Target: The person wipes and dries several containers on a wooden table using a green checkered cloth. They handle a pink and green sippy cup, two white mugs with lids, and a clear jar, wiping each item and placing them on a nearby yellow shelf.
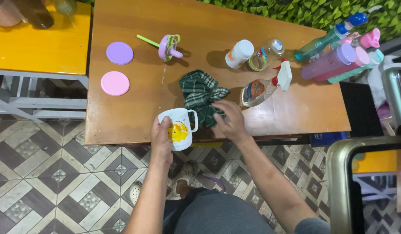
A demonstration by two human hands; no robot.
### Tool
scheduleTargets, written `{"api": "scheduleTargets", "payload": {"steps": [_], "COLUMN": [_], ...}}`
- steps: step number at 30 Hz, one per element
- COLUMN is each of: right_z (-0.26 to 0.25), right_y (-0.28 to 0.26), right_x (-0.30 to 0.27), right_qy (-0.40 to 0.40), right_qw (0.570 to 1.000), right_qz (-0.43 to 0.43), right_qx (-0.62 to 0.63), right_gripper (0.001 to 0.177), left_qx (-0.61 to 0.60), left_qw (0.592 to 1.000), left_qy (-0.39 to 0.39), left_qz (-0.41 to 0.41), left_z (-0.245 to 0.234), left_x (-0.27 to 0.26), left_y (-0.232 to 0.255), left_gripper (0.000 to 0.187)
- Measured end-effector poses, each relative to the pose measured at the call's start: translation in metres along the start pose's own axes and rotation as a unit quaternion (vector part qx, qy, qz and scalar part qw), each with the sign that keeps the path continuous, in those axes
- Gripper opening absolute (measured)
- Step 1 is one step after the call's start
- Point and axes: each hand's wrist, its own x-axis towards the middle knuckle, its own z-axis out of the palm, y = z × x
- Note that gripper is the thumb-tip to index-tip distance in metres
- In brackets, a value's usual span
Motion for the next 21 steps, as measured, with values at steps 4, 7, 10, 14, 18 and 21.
{"api": "scheduleTargets", "payload": {"steps": [4, 7, 10, 14, 18, 21], "right_z": [0.022, 0.022, 0.016, 0.035, 0.060, 0.055], "right_y": [-0.016, -0.024, -0.042, -0.088, -0.136, -0.168], "right_x": [0.057, 0.055, 0.014, -0.040, -0.032, -0.007], "right_qy": [-0.143, -0.080, 0.087, 0.125, 0.120, 0.129], "right_qw": [0.977, 0.982, 0.986, 0.895, 0.943, 0.885], "right_qz": [-0.094, -0.029, 0.100, 0.147, 0.105, 0.200], "right_qx": [-0.126, -0.170, 0.099, 0.401, 0.293, 0.400], "right_gripper": [0.054, 0.018, 0.014, 0.009, 0.007, 0.020], "left_qx": [-0.016, -0.005, 0.023, 0.104, 0.100, 0.139], "left_qw": [1.000, 0.999, 0.994, 0.982, 0.982, 0.972], "left_qy": [-0.021, -0.003, 0.036, 0.037, -0.057, -0.062], "left_qz": [0.010, 0.038, 0.102, 0.154, 0.147, 0.180], "left_z": [-0.015, -0.024, -0.031, -0.028, -0.015, -0.014], "left_x": [-0.010, -0.016, -0.017, -0.026, -0.051, -0.060], "left_y": [0.006, 0.011, 0.021, 0.026, 0.014, 0.016], "left_gripper": [0.044, 0.046, 0.058, 0.069, 0.071, 0.071]}}
